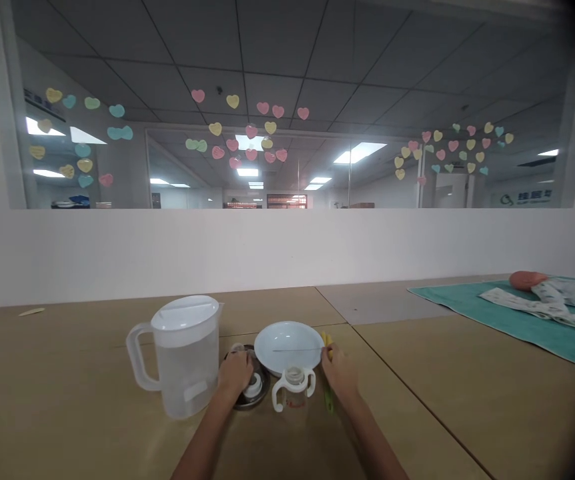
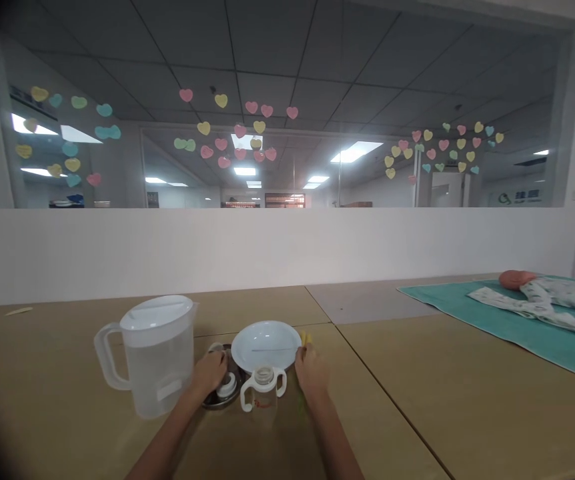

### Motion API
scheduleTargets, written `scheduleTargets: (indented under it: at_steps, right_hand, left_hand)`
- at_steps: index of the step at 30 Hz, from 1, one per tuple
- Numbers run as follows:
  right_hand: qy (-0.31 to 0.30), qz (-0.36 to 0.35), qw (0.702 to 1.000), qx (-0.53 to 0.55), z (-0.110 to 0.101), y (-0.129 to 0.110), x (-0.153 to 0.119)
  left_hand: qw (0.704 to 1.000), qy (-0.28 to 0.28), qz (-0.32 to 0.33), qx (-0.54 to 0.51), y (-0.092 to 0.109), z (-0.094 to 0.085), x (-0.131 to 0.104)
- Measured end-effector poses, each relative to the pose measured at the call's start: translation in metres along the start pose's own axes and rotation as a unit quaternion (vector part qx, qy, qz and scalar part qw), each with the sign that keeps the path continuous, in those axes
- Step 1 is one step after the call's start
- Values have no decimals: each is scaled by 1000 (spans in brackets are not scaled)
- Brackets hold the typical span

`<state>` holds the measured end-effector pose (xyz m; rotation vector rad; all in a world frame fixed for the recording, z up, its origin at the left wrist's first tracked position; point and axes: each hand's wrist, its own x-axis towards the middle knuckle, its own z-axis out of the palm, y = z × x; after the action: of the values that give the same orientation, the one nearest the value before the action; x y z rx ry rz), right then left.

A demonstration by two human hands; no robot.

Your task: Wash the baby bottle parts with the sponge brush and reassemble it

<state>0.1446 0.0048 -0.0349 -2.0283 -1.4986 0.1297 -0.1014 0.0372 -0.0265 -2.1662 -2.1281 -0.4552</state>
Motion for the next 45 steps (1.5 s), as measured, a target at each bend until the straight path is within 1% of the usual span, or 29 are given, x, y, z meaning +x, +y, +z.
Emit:
scheduleTargets:
  at_steps: [3, 7, 9, 11, 13, 16, 18, 20, 22, 24, 27, 31, 33, 35, 37, 41, 43, 45]
  right_hand:
    - [-44, -21, 999, 3, -7, -7, 13]
    - [-93, -79, 989, -81, -18, -18, 36]
    - [-112, -102, 983, -102, -24, -27, 48]
    - [-118, -126, 979, -104, -30, -40, 59]
    - [-121, -160, 975, -98, -33, -56, 68]
    - [-125, -219, 965, -73, -32, -82, 77]
    - [-126, -241, 962, -24, -27, -97, 81]
    - [-139, -237, 960, 58, -19, -106, 83]
    - [-168, -220, 952, 135, -11, -110, 84]
    - [-195, -210, 943, 169, -6, -110, 83]
    - [-218, -209, 938, 172, -4, -107, 81]
    - [-260, -210, 927, 169, -1, -104, 75]
    - [-267, -213, 924, 171, 2, -103, 73]
    - [-249, -218, 927, 175, 6, -100, 74]
    - [-204, -223, 936, 179, 8, -93, 77]
    - [-110, -217, 953, 180, 7, -64, 87]
    - [-87, -211, 956, 183, 8, -48, 90]
    - [-85, -213, 954, 192, 11, -37, 91]
  left_hand:
    - [1000, -20, -6, -13, -5, 4, 1]
    - [998, -39, -21, -36, -8, 9, 0]
    - [999, -29, -13, -38, -9, 11, -3]
    - [999, -6, -7, -36, -10, 14, -6]
    - [999, 14, -19, -39, -11, 18, -8]
    - [997, 25, -34, -61, -12, 22, -8]
    - [996, 23, -43, -72, -11, 22, -6]
    - [996, 19, -63, -66, -8, 18, -4]
    - [996, 9, -83, -41, -2, 12, -1]
    - [996, -13, -90, -10, 4, 5, 1]
    - [995, -24, -91, 16, 10, -3, 4]
    - [995, -28, -98, 20, 11, -9, 14]
    - [994, -38, -101, 26, 11, -11, 21]
    - [993, -45, -103, 35, 11, -12, 29]
    - [993, -45, -101, 42, 13, -12, 35]
    - [994, -36, -93, 44, 16, -10, 39]
    - [995, -27, -86, 43, 15, -10, 38]
    - [996, -17, -80, 44, 13, -10, 36]
